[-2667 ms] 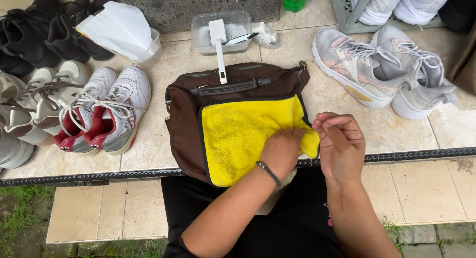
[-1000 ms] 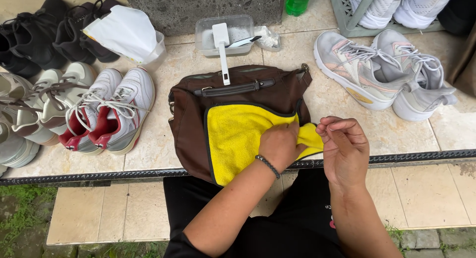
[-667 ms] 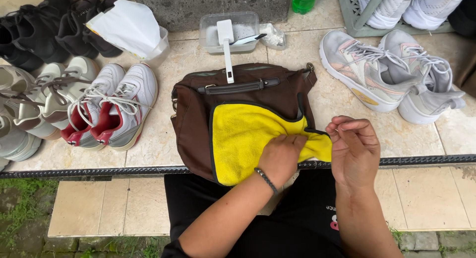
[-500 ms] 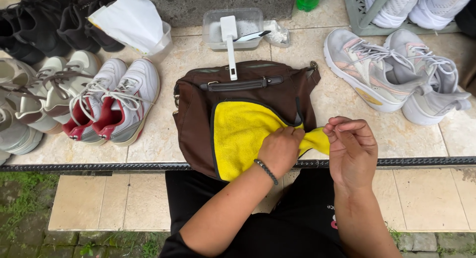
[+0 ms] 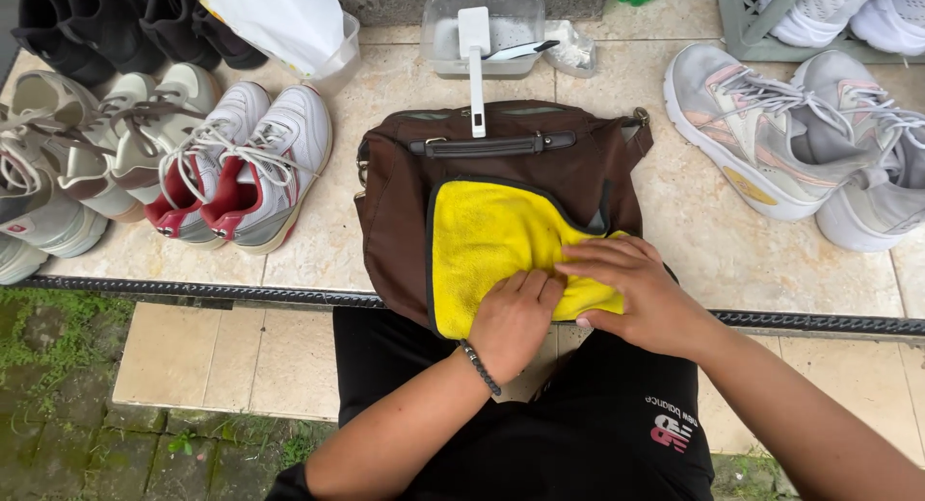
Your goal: Cleaning a brown bag with a brush and a cloth
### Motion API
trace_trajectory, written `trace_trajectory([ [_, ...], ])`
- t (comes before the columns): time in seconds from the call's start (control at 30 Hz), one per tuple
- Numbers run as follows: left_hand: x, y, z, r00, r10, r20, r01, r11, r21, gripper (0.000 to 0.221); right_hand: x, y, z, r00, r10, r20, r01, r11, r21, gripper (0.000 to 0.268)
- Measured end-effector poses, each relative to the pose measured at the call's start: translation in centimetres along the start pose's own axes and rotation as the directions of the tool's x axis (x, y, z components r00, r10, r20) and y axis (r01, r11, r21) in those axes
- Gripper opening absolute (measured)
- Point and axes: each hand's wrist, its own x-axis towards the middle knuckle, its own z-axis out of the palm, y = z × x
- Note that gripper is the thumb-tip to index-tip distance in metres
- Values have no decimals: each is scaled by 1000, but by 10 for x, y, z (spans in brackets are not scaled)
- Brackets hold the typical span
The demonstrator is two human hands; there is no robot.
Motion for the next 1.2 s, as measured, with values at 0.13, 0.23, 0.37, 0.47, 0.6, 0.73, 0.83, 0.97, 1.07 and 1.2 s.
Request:
trace_trajectory([
  [0.13, 6, -1, -12, 998, -29, -62, 28, 999, -29, 24, 0, 32, 18, 998, 68, -7, -68, 988, -140, 28],
  [0.23, 10, -1, -26, 996, -90, -16, 88, 992, -86, 36, 1, 46, 20, 994, 86, -70, -94, 988, -124, 29],
  [0.37, 21, 5, -122, 940, -202, 276, 223, 974, -44, 77, 6, 22, -2, 995, 58, -80, -74, 972, -224, 46],
  [0.47, -7, -18, -105, 962, -165, 217, 145, 984, 103, 90, 7, 13, -14, 997, 54, 46, -38, 954, -298, 67],
  [0.6, -21, -28, -37, 996, -19, 87, 15, 999, 44, 47, 27, -23, 6, 969, 14, 248, 18, 992, -127, 79],
  [0.73, -20, -29, -37, 998, -24, -51, 26, 999, 46, 12, 31, -3, 30, 935, 142, 326, 3, 914, -406, 43],
  [0.83, -24, -35, -39, 996, -81, -42, 80, 997, -18, 17, 34, 17, 39, 947, 205, 248, -93, 912, -399, 29],
  [0.97, -29, -43, -40, 994, -83, -73, 80, 996, -32, 33, 31, 18, 39, 957, 223, 186, -151, 930, -335, 38],
  [1.07, -21, -36, -93, 992, -122, -14, 122, 992, -42, 62, 38, -5, 6, 934, 157, 321, -26, 926, -375, 65],
  [1.2, -31, -45, -61, 996, 45, -71, -44, 999, 22, 57, 24, 13, 7, 909, 85, 408, 69, 935, -349, 56],
])
